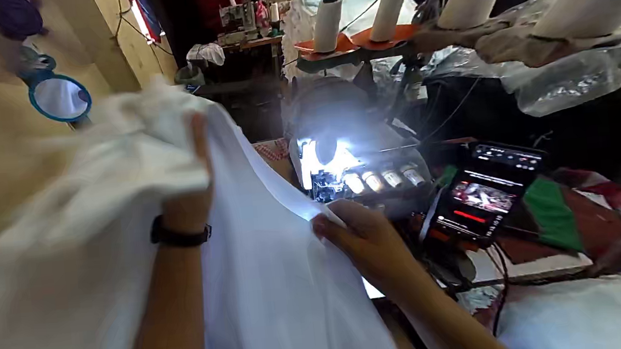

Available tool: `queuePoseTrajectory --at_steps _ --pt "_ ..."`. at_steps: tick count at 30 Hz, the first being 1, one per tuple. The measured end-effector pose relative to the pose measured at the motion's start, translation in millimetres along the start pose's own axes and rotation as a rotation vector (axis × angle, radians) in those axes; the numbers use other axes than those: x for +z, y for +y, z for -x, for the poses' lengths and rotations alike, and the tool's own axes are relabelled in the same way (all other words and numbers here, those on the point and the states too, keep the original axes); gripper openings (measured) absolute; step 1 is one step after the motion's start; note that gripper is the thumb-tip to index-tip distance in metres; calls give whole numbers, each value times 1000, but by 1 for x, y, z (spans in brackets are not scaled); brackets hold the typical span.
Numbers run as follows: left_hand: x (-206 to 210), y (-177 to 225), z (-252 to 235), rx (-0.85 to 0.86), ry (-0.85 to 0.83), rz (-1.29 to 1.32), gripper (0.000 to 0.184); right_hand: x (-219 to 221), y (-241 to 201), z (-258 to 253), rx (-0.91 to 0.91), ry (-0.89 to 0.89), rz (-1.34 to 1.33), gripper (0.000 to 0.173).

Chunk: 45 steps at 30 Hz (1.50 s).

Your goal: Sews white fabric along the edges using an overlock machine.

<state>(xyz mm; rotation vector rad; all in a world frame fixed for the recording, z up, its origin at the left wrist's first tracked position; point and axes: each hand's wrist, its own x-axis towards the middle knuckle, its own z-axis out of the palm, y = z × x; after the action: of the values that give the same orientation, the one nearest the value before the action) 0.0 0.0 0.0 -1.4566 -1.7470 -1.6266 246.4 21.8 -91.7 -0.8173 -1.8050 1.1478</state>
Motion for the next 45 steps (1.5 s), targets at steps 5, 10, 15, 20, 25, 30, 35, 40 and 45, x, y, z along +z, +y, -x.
queuePoseTrajectory --at_steps 5,10,15,20,25,30,35,40,45 --pt "56 -15 128 -85 -794 144 32 7 69 -9 298 100 -9 21" --pt "68 -19 201 107 -593 71 33 7 94 28 311 177 -109 41" --pt "75 -26 200 73 -554 -3 31 12 111 52 235 224 -122 42" --pt "81 -29 185 64 -596 -9 28 13 121 53 165 188 -152 26" --pt "72 -35 195 170 -622 105 30 8 124 58 156 64 -182 22" --pt "84 -45 176 51 -644 58 34 12 127 60 144 154 -104 19" --pt "67 -57 169 -68 -683 259 31 -3 122 69 75 167 -42 14" --pt "57 -68 176 -103 -635 253 16 9 101 62 -36 220 -72 13" --pt "43 -38 149 -27 -567 543 13 57 90 62 -102 -20 -91 39"
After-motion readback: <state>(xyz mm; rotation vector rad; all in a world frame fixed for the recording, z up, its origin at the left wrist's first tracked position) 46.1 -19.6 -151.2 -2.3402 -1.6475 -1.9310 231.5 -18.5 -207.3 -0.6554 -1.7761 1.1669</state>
